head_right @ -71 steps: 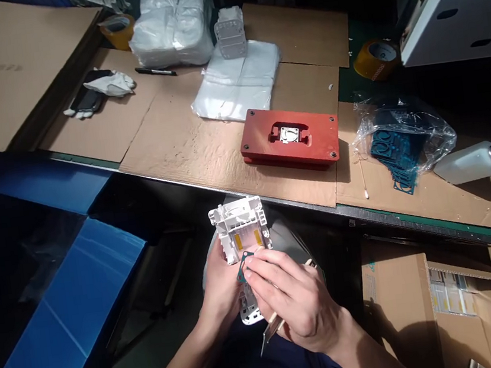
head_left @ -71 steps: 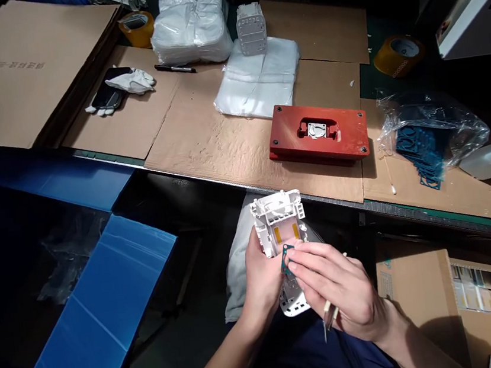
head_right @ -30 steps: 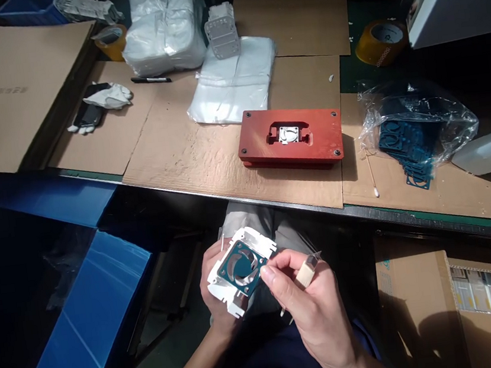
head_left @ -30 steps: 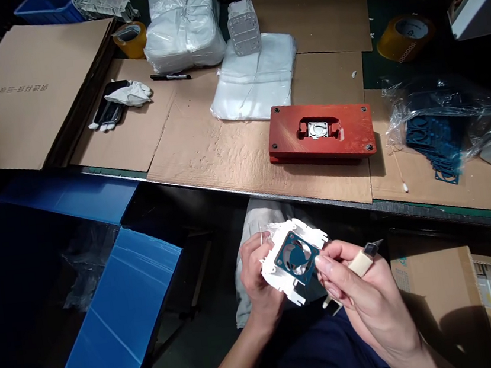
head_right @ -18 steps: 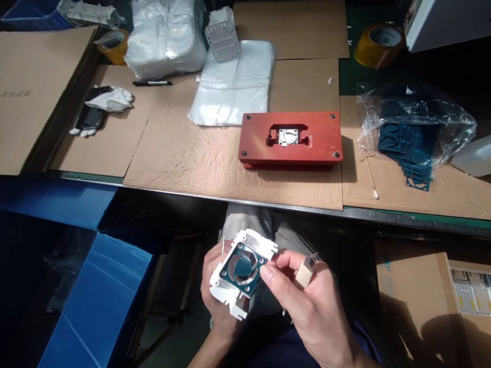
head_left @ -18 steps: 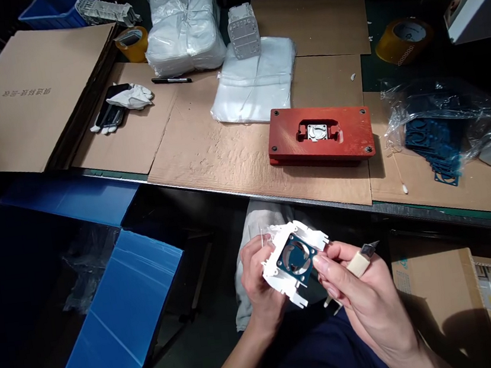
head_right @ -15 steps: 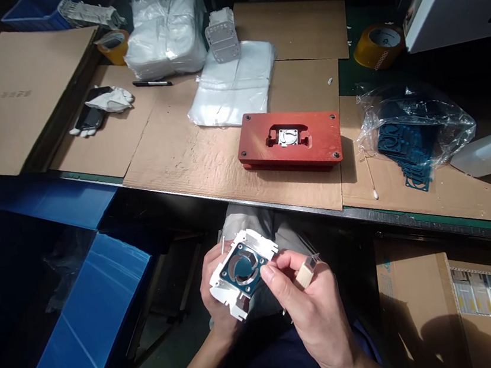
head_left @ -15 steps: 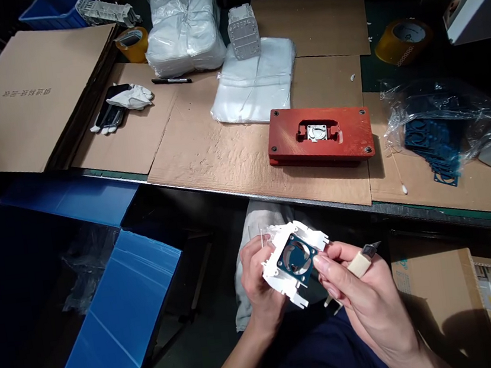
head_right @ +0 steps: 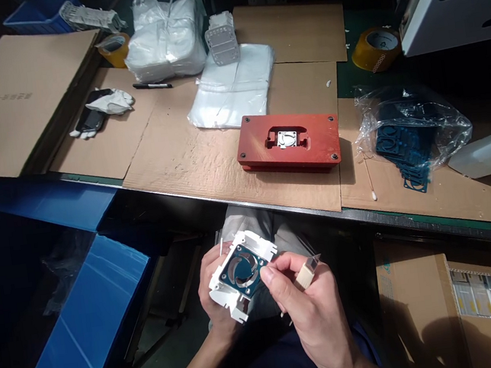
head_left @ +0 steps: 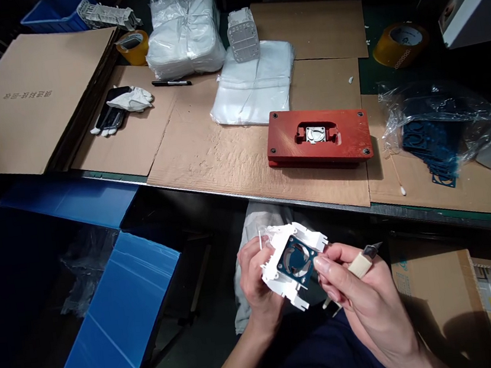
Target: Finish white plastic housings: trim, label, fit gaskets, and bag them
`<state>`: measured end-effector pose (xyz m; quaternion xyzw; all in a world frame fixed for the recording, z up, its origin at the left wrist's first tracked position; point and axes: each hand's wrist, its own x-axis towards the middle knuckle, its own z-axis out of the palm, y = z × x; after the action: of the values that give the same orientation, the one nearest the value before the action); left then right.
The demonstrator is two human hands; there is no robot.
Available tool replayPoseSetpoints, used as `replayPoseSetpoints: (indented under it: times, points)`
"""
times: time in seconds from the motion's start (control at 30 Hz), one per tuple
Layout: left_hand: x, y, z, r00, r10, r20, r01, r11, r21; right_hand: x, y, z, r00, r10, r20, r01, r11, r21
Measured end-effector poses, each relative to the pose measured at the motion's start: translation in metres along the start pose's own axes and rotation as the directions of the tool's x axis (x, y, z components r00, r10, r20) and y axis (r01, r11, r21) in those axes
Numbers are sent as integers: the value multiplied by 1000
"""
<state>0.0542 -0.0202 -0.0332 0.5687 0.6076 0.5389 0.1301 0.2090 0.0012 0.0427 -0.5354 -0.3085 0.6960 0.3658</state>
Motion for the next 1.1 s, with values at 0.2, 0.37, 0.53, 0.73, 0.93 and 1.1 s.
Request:
replayPoseSetpoints:
  times: [0.2,0.37,0.53,0.73,0.93,1.1]
  points:
    - [-2,-2,1,999,-41,1,41,999,17,-2,-9,2,999,-53,-3,53,993,104]
    - [-2,-1,1,999,-35,0,35,999,-3,-2,-7,2,1000,-30,0,30,996,86]
    - [-1,-2,1,1000,-6,3,6,1000,-16,-1,-1,0,1000,-16,-2,16,999,28]
    - [0,-1,1,1000,-1,-4,1,1000,17,0,-1,-1,1000,-20,7,20,1000,5]
    - [1,3,1,1000,-14,2,14,1000,10,0,1,-3,1000,-5,5,5,1000,-25]
    - [1,5,1,999,-36,9,36,999,12,1,0,-4,1000,-7,21,8,999,-31]
